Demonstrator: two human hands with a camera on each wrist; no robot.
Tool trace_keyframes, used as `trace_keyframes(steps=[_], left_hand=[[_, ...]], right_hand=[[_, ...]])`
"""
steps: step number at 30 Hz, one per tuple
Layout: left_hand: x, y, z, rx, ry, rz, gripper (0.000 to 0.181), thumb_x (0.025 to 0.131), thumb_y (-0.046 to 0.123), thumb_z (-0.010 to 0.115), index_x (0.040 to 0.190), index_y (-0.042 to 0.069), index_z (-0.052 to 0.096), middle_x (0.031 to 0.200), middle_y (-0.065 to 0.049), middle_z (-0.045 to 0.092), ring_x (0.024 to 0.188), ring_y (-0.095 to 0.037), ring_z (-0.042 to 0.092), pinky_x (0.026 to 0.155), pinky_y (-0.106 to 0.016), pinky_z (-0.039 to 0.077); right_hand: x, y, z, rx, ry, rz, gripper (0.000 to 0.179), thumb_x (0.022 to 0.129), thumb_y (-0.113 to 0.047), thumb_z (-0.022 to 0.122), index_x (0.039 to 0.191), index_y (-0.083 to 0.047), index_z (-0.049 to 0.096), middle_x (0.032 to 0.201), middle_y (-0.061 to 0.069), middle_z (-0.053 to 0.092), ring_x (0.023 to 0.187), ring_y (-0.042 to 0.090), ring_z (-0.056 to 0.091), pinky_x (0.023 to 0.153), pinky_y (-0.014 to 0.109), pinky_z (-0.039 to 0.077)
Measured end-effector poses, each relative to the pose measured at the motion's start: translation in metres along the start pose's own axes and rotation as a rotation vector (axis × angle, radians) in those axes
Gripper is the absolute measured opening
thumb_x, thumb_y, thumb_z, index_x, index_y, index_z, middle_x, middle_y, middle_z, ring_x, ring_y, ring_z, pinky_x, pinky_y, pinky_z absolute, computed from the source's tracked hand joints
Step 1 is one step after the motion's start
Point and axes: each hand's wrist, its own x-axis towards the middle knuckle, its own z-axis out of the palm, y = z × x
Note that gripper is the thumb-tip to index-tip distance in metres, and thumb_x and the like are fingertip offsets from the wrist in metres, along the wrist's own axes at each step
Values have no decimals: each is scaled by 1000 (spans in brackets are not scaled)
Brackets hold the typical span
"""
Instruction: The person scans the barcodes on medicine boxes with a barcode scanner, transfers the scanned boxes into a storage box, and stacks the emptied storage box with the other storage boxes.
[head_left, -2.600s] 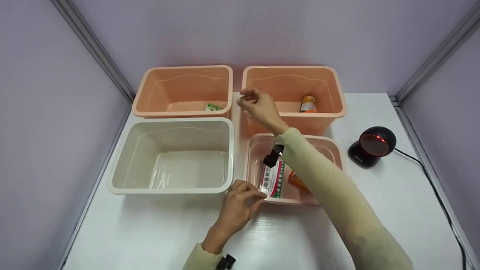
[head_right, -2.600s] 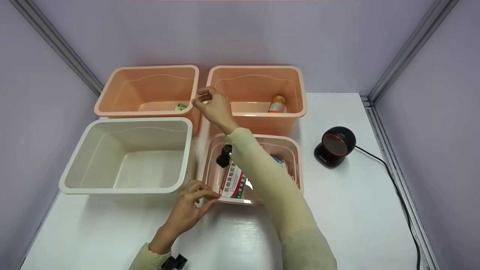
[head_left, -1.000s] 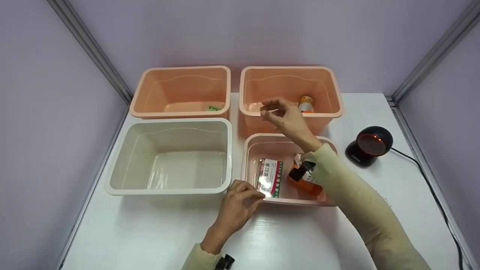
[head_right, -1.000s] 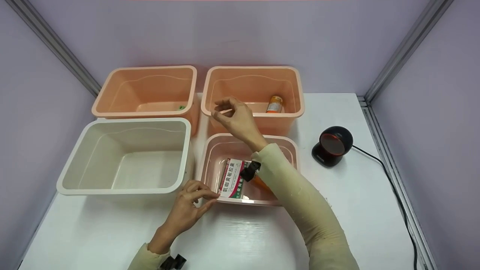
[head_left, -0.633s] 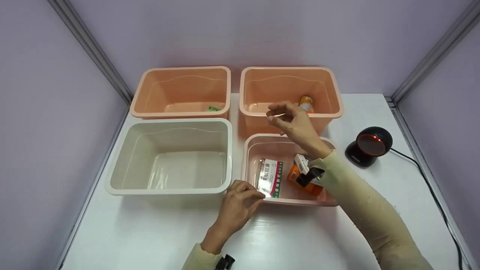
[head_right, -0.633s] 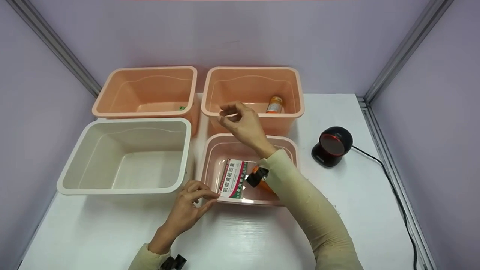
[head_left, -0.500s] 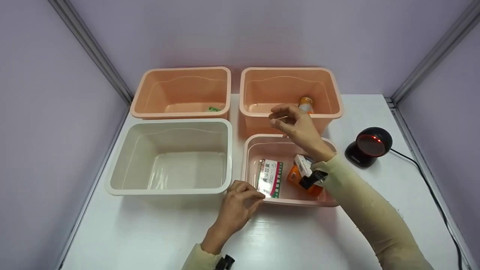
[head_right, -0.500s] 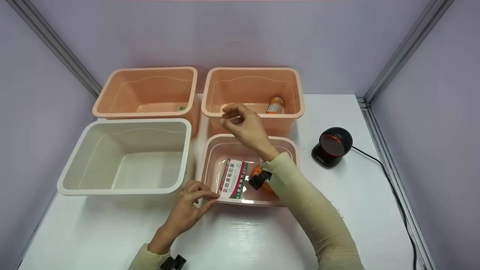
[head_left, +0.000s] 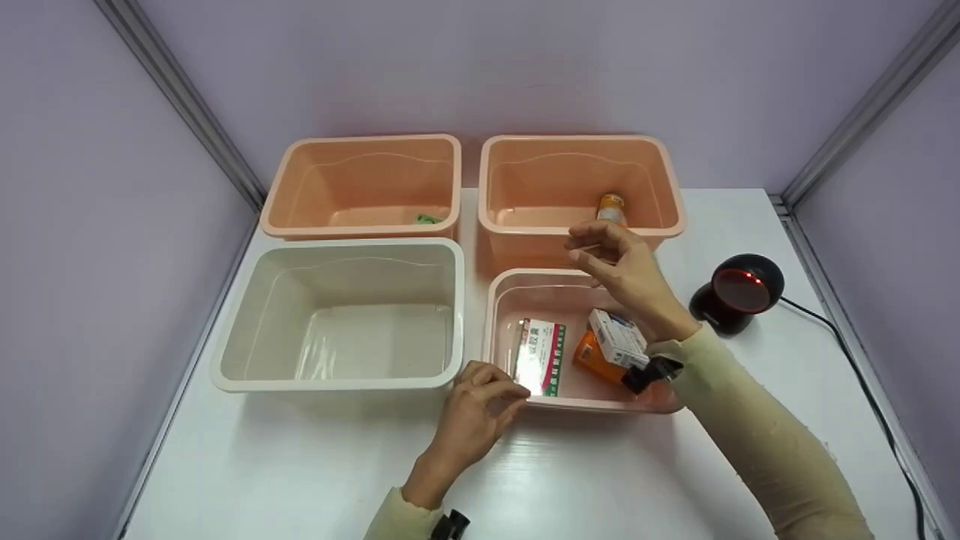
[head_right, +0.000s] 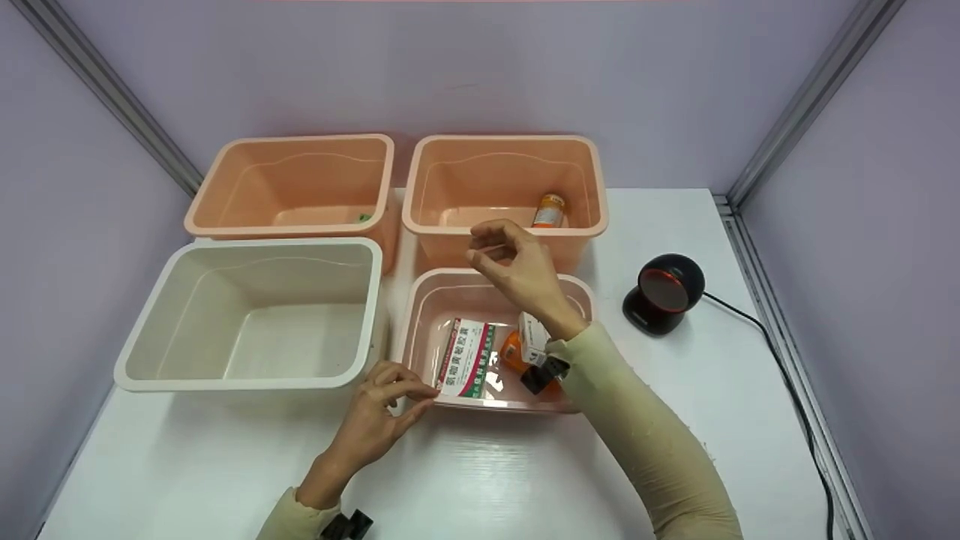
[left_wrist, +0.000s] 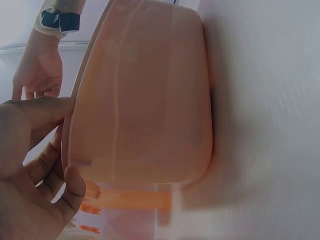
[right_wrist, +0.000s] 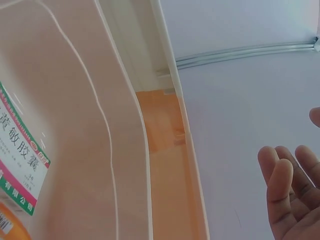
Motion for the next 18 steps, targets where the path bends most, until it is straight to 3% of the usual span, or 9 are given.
trace_keyframes(steps=[2, 6, 13, 18], left_hand=[[0, 0, 0, -4, 0, 1, 8, 86, 25, 79, 94, 25, 78, 92, 12, 65, 100, -9, 55, 94, -36, 45], [1, 0, -1, -6, 2, 3, 9, 85, 24, 80, 94, 25, 78, 92, 12, 65, 100, -9, 55, 95, -36, 45], [0, -1, -1, 0, 5, 2, 9, 85, 23, 80, 94, 26, 78, 92, 12, 65, 100, -9, 55, 92, -35, 46], [0, -2, -2, 0, 11, 4, 9, 85, 23, 80, 93, 26, 78, 92, 12, 65, 99, -9, 55, 91, -35, 46]], right_hand=[[-4, 2, -5, -18, 2, -3, 41, 93, -28, 71, 127, -7, 61, 119, 16, 67, 97, 17, 67, 63, 23, 56], [-12, 7, -14, -62, 8, -23, 36, 94, -26, 71, 125, -11, 62, 116, 15, 68, 95, 19, 68, 63, 23, 56], [-25, 14, -27, -80, 22, -14, 36, 94, -22, 70, 126, -6, 61, 115, 20, 67, 97, 10, 68, 82, 19, 56], [-32, 17, -34, -106, 2, 3, 40, 95, -23, 70, 127, -3, 60, 118, 18, 66, 100, 10, 67, 87, 16, 53]])
